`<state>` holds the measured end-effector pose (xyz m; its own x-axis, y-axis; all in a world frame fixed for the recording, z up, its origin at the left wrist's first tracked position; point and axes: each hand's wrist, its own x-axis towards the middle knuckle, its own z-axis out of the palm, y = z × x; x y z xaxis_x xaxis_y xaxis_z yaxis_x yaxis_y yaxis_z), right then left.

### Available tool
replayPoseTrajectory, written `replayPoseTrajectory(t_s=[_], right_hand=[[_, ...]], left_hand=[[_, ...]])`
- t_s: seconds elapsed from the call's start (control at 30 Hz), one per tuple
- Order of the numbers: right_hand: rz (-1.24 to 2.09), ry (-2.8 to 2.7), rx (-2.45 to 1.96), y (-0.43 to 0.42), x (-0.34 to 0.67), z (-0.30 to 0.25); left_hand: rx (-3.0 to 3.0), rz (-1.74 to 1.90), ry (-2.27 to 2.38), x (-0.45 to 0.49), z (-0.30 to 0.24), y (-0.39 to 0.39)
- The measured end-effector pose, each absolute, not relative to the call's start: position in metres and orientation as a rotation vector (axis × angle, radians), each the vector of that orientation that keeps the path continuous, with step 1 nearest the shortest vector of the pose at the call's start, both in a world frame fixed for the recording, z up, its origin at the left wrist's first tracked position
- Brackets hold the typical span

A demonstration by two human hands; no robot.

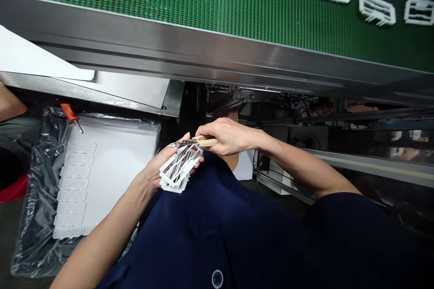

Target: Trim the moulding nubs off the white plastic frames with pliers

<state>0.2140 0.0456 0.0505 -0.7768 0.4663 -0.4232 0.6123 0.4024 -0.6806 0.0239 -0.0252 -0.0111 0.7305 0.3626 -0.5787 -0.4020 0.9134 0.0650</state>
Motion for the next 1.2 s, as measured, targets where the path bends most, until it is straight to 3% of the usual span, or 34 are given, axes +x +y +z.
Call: replayPoseTrajectory(t_s=[0.5,1.03,1.2], right_hand=[[-1.014,2.516,0.968,0.039,0.205,0.05],[-1.606,2.34,1.141,0.041,0.221,0.04],[-1.597,2.344,1.066,0.045,0.219,0.042]], left_hand=[[-0.067,0.389,0.676,0.027,-0.012,-0.024],[-0.132,0.404,0.526,0.02,-0.033,-0.03],[-0.125,0.383,0.527,0.021,-0.038,-0.03]])
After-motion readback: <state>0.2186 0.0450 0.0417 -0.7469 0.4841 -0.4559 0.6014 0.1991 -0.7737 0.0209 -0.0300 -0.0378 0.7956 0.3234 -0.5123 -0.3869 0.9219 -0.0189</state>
